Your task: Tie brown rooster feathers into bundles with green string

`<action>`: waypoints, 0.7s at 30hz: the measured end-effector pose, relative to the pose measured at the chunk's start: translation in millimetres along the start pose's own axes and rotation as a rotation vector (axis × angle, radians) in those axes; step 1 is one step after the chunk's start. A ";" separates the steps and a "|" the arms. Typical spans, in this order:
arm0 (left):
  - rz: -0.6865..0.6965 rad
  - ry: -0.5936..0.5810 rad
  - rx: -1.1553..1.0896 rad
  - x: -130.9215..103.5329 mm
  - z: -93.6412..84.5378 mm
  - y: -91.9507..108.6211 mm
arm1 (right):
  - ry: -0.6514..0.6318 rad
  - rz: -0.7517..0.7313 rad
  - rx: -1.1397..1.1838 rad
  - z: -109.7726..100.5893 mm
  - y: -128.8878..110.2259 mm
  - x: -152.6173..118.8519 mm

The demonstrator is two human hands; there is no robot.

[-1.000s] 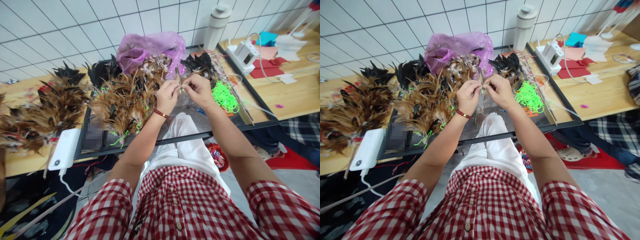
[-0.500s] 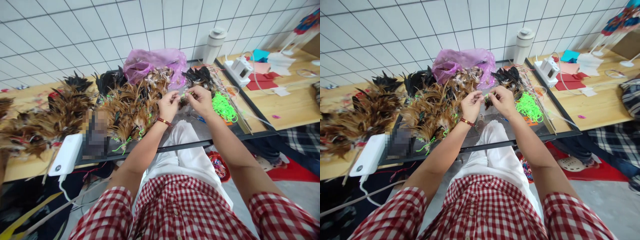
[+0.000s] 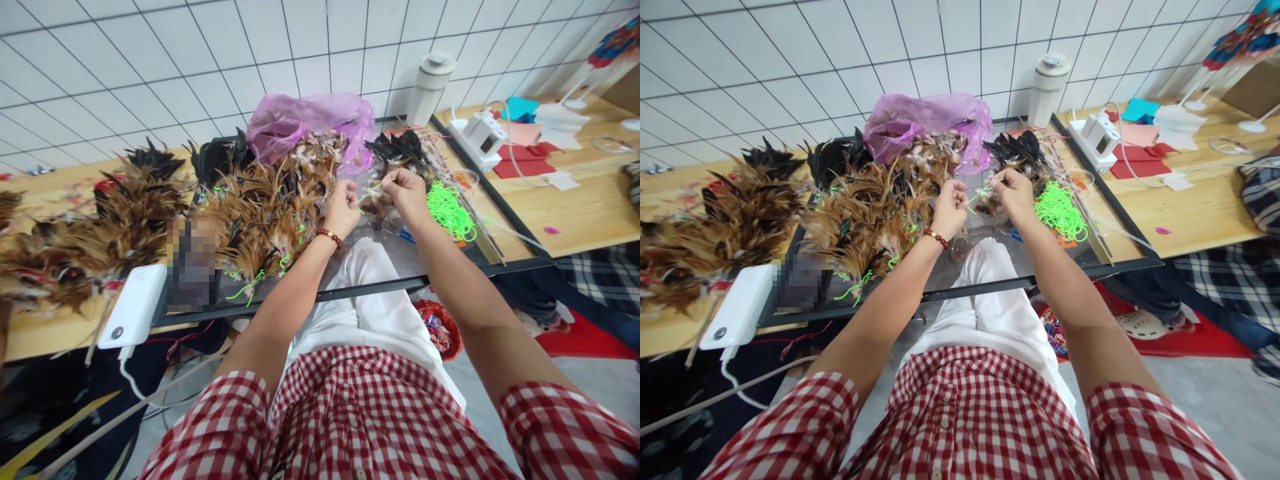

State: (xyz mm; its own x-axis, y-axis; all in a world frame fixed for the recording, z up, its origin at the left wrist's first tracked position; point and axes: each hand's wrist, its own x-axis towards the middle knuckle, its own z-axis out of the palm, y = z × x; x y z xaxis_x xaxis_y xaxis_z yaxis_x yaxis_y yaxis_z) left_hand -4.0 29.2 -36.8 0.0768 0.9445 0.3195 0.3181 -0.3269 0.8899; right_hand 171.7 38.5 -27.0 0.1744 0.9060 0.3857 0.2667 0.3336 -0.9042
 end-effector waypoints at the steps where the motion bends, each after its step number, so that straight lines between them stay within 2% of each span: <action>1: -0.039 -0.011 -0.027 -0.8 -0.6 3.9 | 0.010 -0.002 0.022 1.0 2.4 1.2; 4: -0.177 -0.056 -0.131 -4.2 -3.1 19.6 | 0.016 -0.010 0.099 4.9 4.6 2.0; 6: -0.337 -0.119 -0.256 -6.9 -6.0 30.7 | -0.051 -0.006 0.167 7.0 1.5 0.2; 9: -0.622 -0.278 -0.594 -9.1 -11.9 41.6 | -0.198 -0.039 0.245 7.8 -7.1 -4.4; 11: -0.743 -0.303 -0.796 -8.7 -15.3 43.3 | -0.239 -0.103 0.241 6.4 -12.9 -7.5; 15: -0.807 -0.243 -0.948 -6.8 -16.8 40.0 | -0.291 -0.230 0.152 1.9 -22.0 -12.8; 18: -0.802 -0.175 -0.983 -6.7 -15.2 40.0 | -0.360 -0.264 0.091 0.0 -25.7 -16.1; 21: -0.845 -0.112 -0.988 -6.9 -14.9 43.1 | -0.376 -0.273 0.042 -0.4 -25.6 -17.3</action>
State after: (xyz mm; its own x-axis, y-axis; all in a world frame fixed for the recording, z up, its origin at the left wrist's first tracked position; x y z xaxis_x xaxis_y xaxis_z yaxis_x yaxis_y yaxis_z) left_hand -4.8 8.0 4.2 0.2887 0.8510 -0.4387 -0.5151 0.5243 0.6781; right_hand 162.3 14.2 -10.5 -0.2551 0.8123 0.5246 0.2149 0.5766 -0.7883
